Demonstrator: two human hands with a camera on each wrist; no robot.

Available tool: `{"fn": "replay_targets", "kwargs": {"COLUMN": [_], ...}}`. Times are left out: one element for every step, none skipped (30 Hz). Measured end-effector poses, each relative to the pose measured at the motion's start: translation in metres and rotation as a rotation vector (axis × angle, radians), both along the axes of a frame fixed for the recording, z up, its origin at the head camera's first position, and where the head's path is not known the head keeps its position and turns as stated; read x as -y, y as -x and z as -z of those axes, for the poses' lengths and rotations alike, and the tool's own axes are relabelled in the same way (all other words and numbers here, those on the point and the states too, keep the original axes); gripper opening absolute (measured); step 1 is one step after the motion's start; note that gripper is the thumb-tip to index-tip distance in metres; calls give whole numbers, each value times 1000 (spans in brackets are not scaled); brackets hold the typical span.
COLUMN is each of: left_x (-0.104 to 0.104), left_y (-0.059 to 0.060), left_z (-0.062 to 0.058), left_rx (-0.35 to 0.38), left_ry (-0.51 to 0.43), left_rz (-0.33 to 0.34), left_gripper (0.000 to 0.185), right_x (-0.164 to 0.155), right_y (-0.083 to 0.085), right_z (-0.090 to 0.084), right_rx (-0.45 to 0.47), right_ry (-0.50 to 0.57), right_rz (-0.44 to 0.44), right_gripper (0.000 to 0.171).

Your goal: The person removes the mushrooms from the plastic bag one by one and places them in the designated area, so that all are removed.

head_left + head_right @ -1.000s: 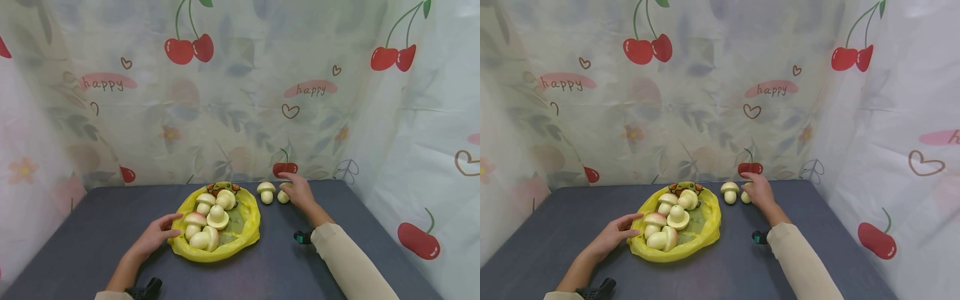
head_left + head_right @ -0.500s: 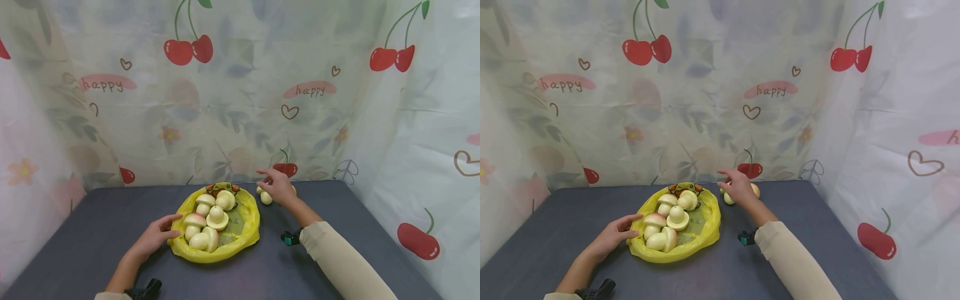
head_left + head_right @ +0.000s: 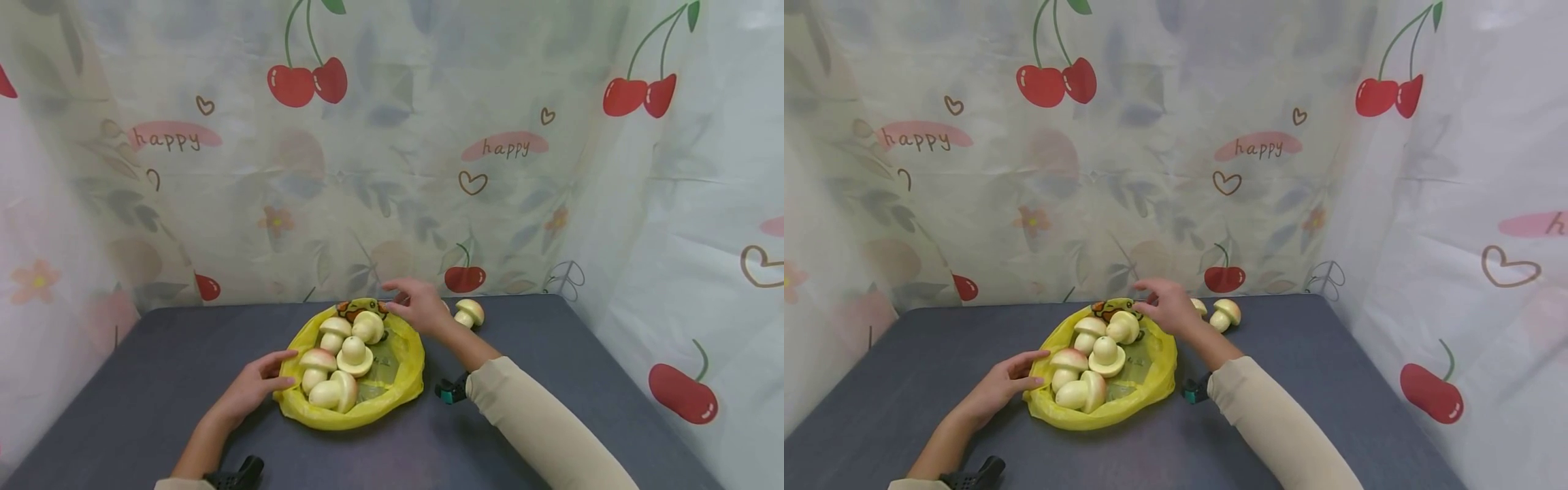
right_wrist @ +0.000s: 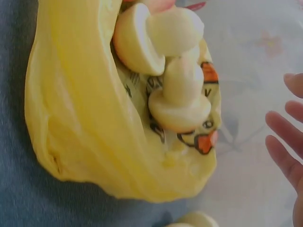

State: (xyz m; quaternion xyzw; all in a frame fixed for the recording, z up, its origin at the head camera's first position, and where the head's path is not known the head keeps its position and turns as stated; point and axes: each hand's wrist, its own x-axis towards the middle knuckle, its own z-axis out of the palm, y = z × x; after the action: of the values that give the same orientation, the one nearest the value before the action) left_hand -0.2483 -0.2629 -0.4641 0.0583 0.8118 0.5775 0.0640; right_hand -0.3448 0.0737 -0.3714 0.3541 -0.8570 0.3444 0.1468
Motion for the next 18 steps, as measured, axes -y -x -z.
{"fn": "replay_targets", "kwargs": {"left_x": [0,0,0,0,0,-1,-1,-1,-1,-1,-1,-1,-1,-1,-1,-1,-1,-1], "left_y": [0,0,0,0,0,0,0,0,0,0,0,0,0,0,0,0,0,0], "left_z": [0,0,0,0,0,-1,-1,-1,-2,-2,-2,-2,-2,-1,-1,-1,-1,-1], "left_rx": [0,-1,-2,-4,-4,-6,-7,-9,-9,-10,-10,-10,-10,-9,-8,-8,-8,-8], "left_ry": [-1,-1,-1,0,-1,-2,-1,-1,-1,1,-1,1,3,4,7,9,10,13], "left_rz": [0,0,1,1,1,2,2,3,3,3,5,5,4,4,3,1,1,0], "left_gripper": [60,60,60,60,59,59,59,59,58,58,58,58,58,59,59,59,59,59], "right_x": [3,5,7,9,11,13,15,16,18,19,21,22,24,26,28,29,31,33], "right_y": [-1,-1,-2,-2,-2,-2,-2,-2,-2,-3,-3,-4,-5,-6,-7,-8,-8,-8], "right_z": [-1,-1,-1,-1,0,1,2,3,4,4,5,4,4,3,3,2,2,2], "right_rx": [3,9,14,24,40,58,77,101,124,149,175,199,226,258,285,309,331,352], "right_ry": [-8,-17,-23,-25,-28,-32,-37,-36,-41,-50,-68,-89,-114,-138,-165,-191,-213,-231], "right_rz": [-16,-31,-49,-68,-81,-95,-104,-117,-127,-137,-144,-153,-164,-177,-190,-203,-218,-232], "right_gripper": [34,34,34,34,34,35,35,35,35,35,35,34,34,34,34,34,34,35]}}
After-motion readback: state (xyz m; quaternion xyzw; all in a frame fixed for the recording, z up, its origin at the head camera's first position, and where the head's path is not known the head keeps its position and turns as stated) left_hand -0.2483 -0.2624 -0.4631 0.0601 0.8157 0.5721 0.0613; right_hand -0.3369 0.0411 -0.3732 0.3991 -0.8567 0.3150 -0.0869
